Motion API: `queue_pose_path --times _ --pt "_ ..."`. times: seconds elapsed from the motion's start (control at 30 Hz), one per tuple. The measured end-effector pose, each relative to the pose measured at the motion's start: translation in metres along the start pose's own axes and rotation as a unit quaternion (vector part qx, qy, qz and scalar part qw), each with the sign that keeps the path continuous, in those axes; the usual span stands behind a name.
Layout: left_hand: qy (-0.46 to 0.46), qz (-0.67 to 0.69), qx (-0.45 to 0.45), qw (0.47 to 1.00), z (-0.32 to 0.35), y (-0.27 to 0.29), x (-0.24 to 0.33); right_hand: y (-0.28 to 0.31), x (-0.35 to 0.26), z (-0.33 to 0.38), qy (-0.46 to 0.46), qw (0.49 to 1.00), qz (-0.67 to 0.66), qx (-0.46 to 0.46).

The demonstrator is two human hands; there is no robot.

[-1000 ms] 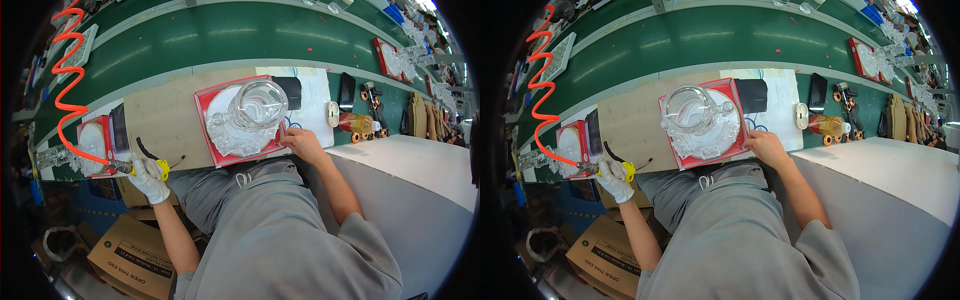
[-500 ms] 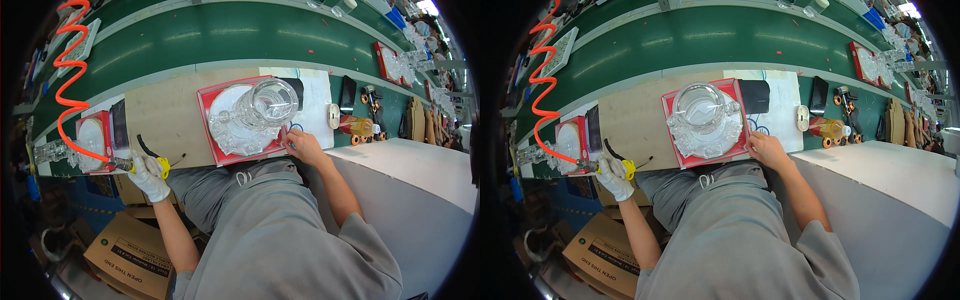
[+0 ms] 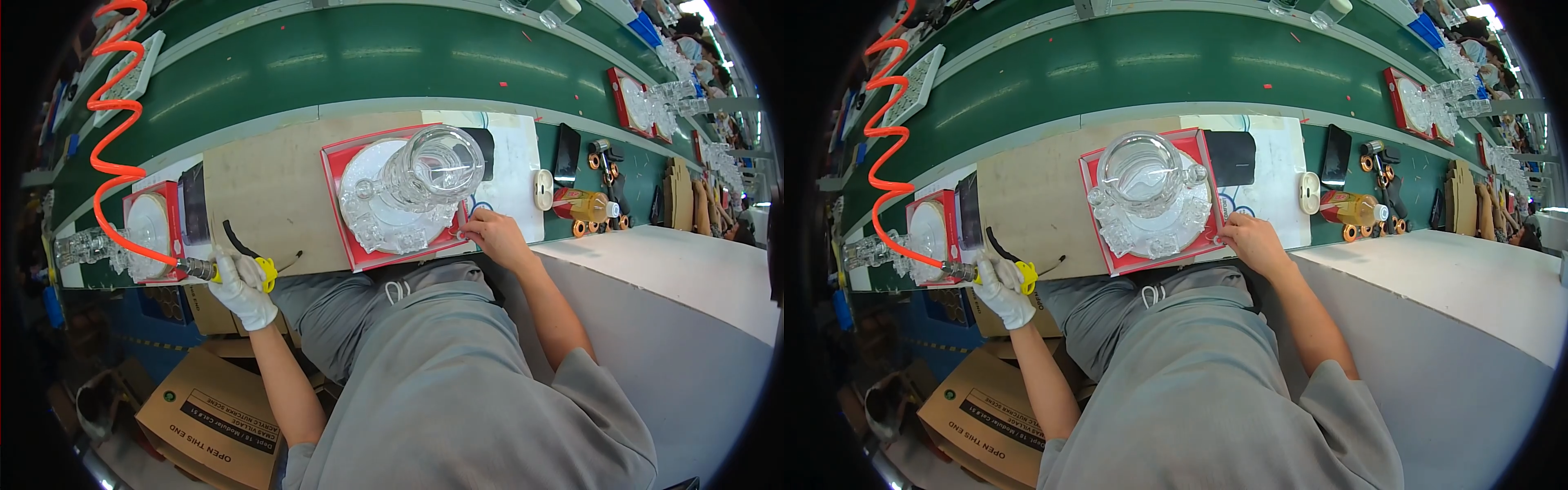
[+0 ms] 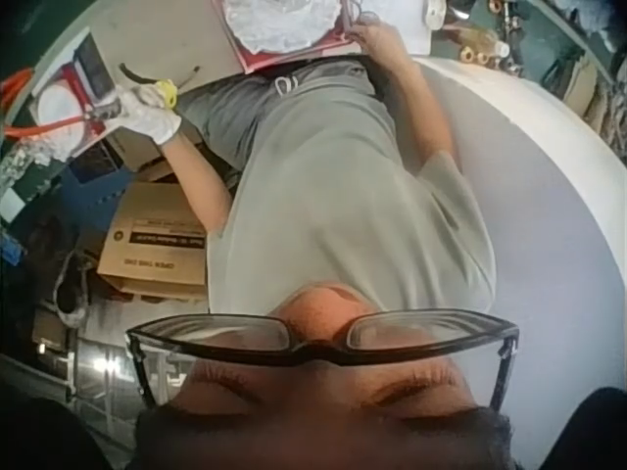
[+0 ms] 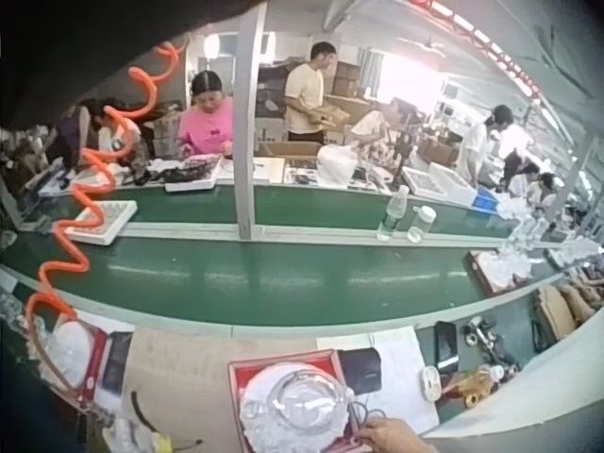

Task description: Clean glass lampshades using a compressed air gun and place them on foam pads on an assembly line.

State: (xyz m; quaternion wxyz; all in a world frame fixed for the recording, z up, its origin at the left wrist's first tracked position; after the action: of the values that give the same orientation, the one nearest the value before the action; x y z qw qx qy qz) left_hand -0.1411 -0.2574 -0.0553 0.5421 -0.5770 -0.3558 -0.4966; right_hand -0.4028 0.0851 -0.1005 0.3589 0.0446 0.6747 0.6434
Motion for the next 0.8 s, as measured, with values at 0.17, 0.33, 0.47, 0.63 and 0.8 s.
queue_pose_path --times 0.17,0.33,0.47,0.63,0.8 --pt "-0.003 -0.003 0.003 1.000 0.000 0.000 0.002 0.001 -0.005 -0.002 -0.001 1.000 -0.001 0.005" --pt "-0.002 -0.011 0.005 1.000 0.001 -0.002 0.002 -0.004 -0.004 0.000 0.002 1.000 0.002 0.021" --pt "-0.004 -0.010 -0.003 1.000 0.000 0.001 0.001 -0.008 -0.007 0.003 -0.003 1.000 -0.001 0.016" --pt "-0.007 -0.002 0.003 1.000 0.000 0.000 0.003 -0.004 -0.016 0.006 0.008 0.999 -0.033 0.038" --pt "-0.004 -0.009 0.010 1.000 0.000 -0.001 0.003 0.010 -0.021 0.010 0.023 0.991 -0.063 0.113"
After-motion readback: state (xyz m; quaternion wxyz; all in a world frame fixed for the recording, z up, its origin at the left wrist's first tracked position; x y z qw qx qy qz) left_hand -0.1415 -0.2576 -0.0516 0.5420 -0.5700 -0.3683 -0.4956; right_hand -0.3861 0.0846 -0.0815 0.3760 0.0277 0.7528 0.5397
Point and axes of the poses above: each hand's wrist, its own z-axis away from the middle knuckle, its own y-axis out of the back of the hand, x = y × z, the point moved 10 cm from there along -z, towards the middle knuckle, and after that the axes turned 8 degrees about x, right-handed, at the moved point
